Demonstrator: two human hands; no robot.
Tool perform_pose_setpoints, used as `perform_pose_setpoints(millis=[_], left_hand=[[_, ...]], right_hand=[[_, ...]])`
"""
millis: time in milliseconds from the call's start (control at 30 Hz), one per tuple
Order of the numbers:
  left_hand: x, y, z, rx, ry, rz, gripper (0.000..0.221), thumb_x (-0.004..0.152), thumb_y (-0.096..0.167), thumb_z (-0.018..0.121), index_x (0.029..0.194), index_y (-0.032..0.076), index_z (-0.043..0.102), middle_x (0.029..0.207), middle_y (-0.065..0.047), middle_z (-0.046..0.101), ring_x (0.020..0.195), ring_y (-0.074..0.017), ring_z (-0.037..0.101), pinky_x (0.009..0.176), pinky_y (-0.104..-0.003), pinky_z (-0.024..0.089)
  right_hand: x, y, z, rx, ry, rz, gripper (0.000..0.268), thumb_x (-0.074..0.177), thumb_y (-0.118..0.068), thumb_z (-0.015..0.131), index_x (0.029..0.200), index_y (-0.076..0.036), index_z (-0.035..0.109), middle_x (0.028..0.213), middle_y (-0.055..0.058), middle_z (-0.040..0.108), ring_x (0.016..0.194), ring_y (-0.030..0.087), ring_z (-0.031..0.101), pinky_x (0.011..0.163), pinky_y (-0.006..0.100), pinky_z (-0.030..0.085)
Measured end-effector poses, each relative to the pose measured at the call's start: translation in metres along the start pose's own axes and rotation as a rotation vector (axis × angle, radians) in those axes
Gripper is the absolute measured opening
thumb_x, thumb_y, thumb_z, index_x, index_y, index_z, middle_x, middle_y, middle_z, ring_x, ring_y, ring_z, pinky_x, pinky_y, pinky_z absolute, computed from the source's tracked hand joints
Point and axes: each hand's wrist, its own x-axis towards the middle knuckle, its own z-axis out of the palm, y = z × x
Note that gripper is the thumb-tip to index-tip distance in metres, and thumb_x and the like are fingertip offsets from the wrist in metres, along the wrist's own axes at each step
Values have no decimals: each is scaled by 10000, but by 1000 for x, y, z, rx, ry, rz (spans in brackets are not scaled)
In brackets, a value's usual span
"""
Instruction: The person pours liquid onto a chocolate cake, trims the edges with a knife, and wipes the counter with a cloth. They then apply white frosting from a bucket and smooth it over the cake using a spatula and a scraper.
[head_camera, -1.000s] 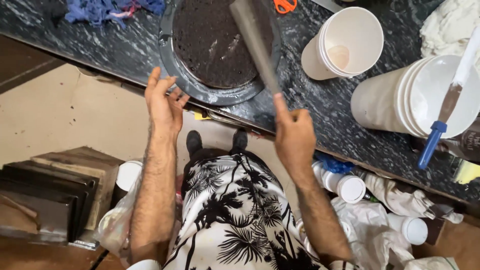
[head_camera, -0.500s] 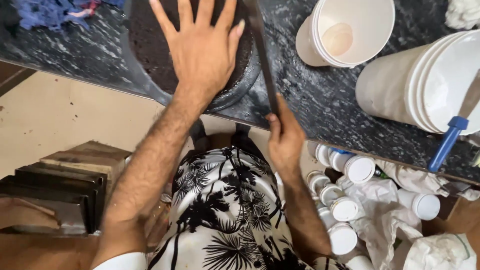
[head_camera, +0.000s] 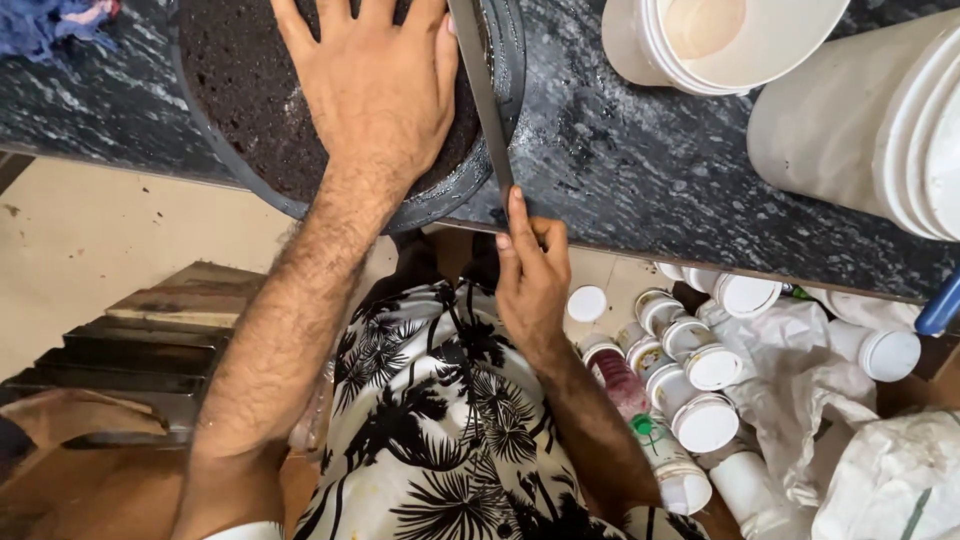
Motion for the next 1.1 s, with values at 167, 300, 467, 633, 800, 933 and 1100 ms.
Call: perform_pose_setpoints(millis=[167, 300, 467, 633, 800, 933, 1100], left_hand=[[4, 1, -8, -46, -46, -16, 378, 1087, 247, 611, 1432, 92, 616, 1425, -177, 529, 1379, -469, 381, 1141, -748, 173], [4, 2, -12, -71, -41, 11, 365, 1115, 244, 606, 1435, 70, 592, 1462, -195, 502, 1381, -482, 370, 1130, -750, 159], [4, 2, -18, -41, -90, 26, 442, 1107, 267, 593, 1507, 80, 572, 1536, -165, 460, 1463, -476, 323, 1197, -733, 140], [5, 2, -23, -121, -151, 20, 458, 1134, 279, 605, 1530, 52, 564, 1592, -170, 431, 1468, -489, 288, 1181, -745, 123], [5, 0, -26, -50, -170, 56, 501, 1159, 311, 601, 1550, 7, 523, 1689, -114, 385, 1553, -448, 242, 1240, -720, 119], [2, -2, -24, -86, -235, 36, 580, 1132, 326, 620, 1590, -7, 496, 1691, -153, 320, 1545, -443, 201, 1223, -715, 118], [-2, -8, -22, -60, -253, 78, 575, 1132, 342, 625, 1575, -3, 504, 1728, -195, 282, 1591, -421, 184, 1264, -696, 120]], right_hand=[[0, -6, -8, 36, -23, -2, 469, 1062, -70, 602, 1524, -99, 527, 1033, 85, 528, 894, 174, 557, 755, 296, 510], [28, -10, -4, 61, -23, -13, 453, 1076, -71, 610, 1522, -95, 535, 1007, 74, 500, 874, 170, 523, 773, 295, 489], [32, -16, -10, 94, -60, 25, 460, 1064, -67, 611, 1517, -72, 535, 954, 59, 478, 844, 171, 498, 766, 295, 470], [38, -18, -12, 94, -30, -23, 449, 1062, -62, 618, 1504, -74, 545, 962, 56, 487, 856, 162, 515, 782, 296, 477], [54, -16, -9, 143, -53, -38, 473, 1054, -46, 619, 1518, -63, 530, 948, 58, 474, 844, 169, 501, 773, 295, 472], [42, -21, -15, 108, -52, -23, 464, 1046, -51, 633, 1502, -71, 550, 940, 45, 494, 837, 159, 512, 761, 289, 469], [69, -20, -13, 131, -68, -47, 453, 1061, -58, 626, 1508, -80, 549, 965, 59, 494, 844, 155, 511, 766, 287, 478]])
